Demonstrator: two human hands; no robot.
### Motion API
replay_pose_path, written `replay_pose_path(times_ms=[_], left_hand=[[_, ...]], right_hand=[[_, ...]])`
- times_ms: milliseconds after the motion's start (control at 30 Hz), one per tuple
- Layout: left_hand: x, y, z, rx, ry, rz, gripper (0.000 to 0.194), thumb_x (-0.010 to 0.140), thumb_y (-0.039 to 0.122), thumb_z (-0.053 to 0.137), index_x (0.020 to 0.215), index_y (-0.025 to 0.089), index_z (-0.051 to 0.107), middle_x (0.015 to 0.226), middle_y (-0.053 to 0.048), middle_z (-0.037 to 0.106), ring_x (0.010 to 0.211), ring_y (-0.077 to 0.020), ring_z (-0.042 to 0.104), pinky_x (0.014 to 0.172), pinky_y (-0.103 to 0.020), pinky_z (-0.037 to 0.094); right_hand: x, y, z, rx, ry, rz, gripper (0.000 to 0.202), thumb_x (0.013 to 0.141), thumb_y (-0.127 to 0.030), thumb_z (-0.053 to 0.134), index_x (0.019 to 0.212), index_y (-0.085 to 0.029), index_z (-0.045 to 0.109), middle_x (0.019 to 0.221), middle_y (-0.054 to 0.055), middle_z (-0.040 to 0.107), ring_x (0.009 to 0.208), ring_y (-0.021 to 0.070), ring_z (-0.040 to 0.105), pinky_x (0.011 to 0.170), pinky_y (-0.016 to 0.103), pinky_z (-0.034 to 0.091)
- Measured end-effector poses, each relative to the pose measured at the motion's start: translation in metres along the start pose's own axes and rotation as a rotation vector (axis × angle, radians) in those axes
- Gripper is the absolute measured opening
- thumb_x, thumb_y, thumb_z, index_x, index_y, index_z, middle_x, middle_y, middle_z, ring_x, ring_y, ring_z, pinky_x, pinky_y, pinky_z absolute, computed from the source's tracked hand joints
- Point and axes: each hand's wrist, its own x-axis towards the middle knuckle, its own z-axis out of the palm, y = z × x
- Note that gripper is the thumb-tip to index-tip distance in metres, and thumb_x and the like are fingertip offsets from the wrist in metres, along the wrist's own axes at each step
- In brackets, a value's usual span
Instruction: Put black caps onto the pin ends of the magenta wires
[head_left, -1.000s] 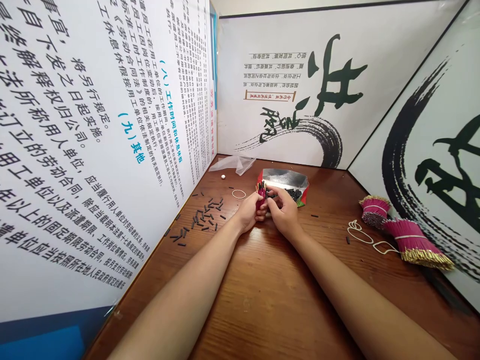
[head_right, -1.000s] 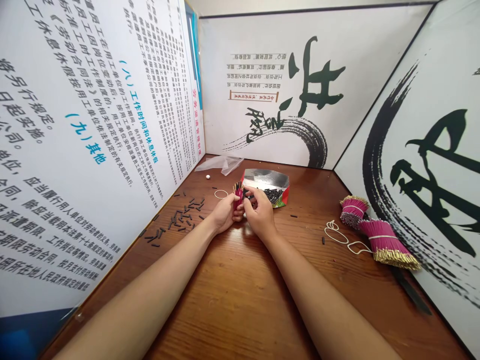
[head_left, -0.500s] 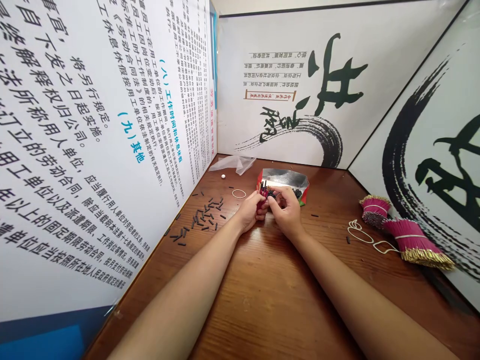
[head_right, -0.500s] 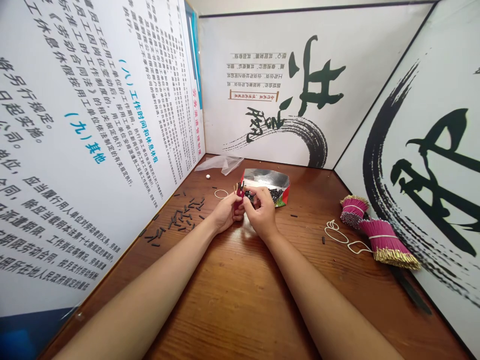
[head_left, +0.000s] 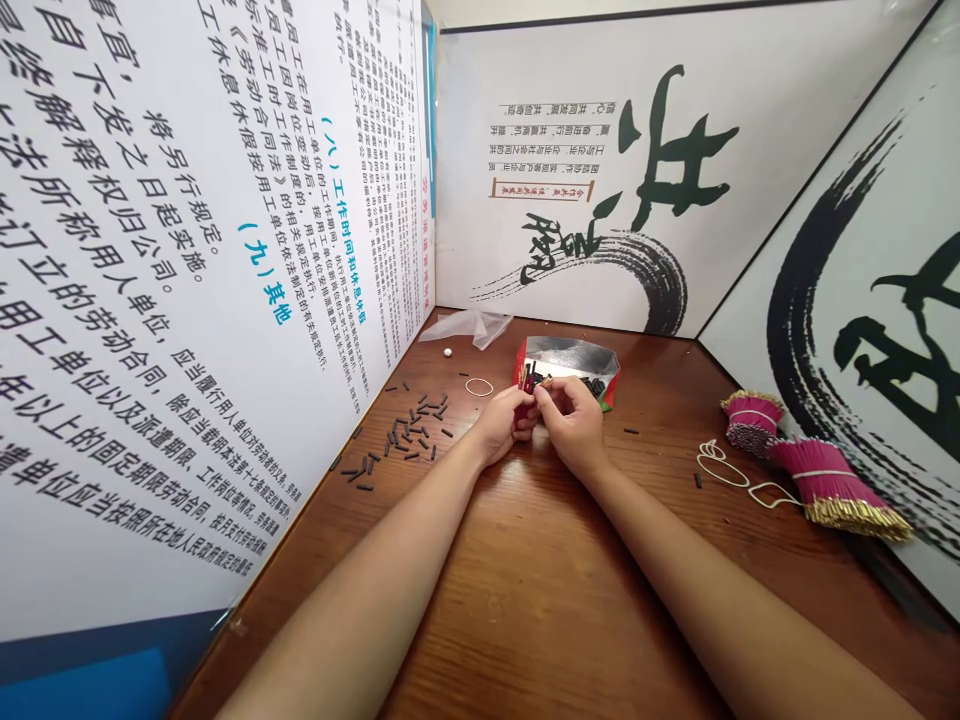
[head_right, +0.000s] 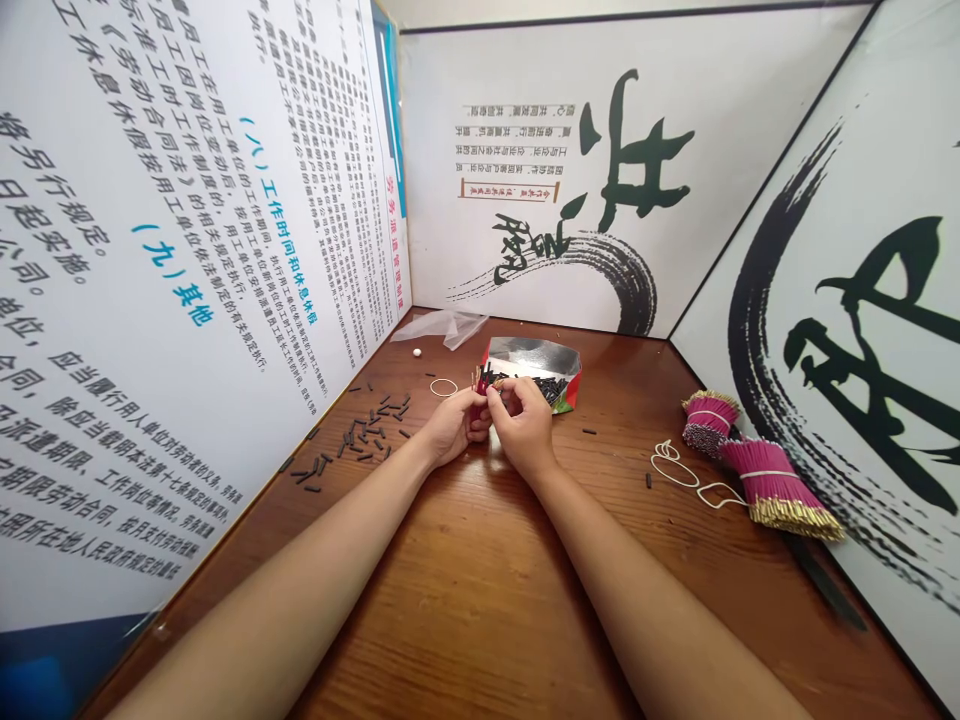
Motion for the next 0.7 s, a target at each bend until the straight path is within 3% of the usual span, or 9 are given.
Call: replay_pose_path(times_ms=[300, 433, 567, 700], left_hand=[[0.000, 0.001, -0.002, -0.075, 0.001, 0.001, 0.015, 0.073, 0.019, 0.057, 0.076, 0.018, 0.043, 0.059, 0.005, 0.040, 0.042, -0.0040, 0.030, 0.038, -0.014, 0.016], [0.001, 0.002, -0.004, -0.140, 0.048, 0.011, 0.012, 0.075, 0.017, 0.054, 0.075, 0.018, 0.042, 0.058, 0.005, 0.039, 0.041, -0.0038, 0.027, 0.037, -0.014, 0.016], [0.003, 0.004, -0.006, -0.220, 0.071, -0.010, 0.003, 0.078, 0.016, 0.049, 0.077, 0.016, 0.046, 0.058, 0.005, 0.036, 0.040, -0.0039, 0.026, 0.035, -0.015, 0.016], [0.002, 0.005, -0.007, -0.248, 0.066, -0.031, 0.006, 0.079, 0.017, 0.048, 0.074, 0.015, 0.046, 0.058, 0.005, 0.036, 0.040, -0.0038, 0.026, 0.035, -0.014, 0.017]], right_hand=[[0.002, -0.001, -0.002, -0.025, -0.006, -0.008, 0.015, 0.085, -0.035, 0.057, 0.080, -0.021, 0.060, 0.078, 0.002, 0.060, 0.070, 0.0161, 0.055, 0.067, 0.030, 0.045], [0.006, 0.000, -0.008, -0.289, 0.024, -0.009, 0.021, 0.087, -0.027, 0.046, 0.095, -0.020, 0.064, 0.088, 0.004, 0.065, 0.085, 0.0197, 0.055, 0.082, 0.035, 0.040], [0.005, -0.004, -0.009, -0.661, -0.179, 0.064, 0.030, 0.086, -0.021, 0.043, 0.103, -0.022, 0.067, 0.109, 0.006, 0.069, 0.107, 0.0247, 0.051, 0.095, 0.042, 0.029], [0.001, -0.010, -0.005, -0.826, -0.400, 0.043, 0.030, 0.088, -0.025, 0.044, 0.102, -0.026, 0.070, 0.114, 0.004, 0.069, 0.107, 0.0244, 0.051, 0.094, 0.043, 0.026]])
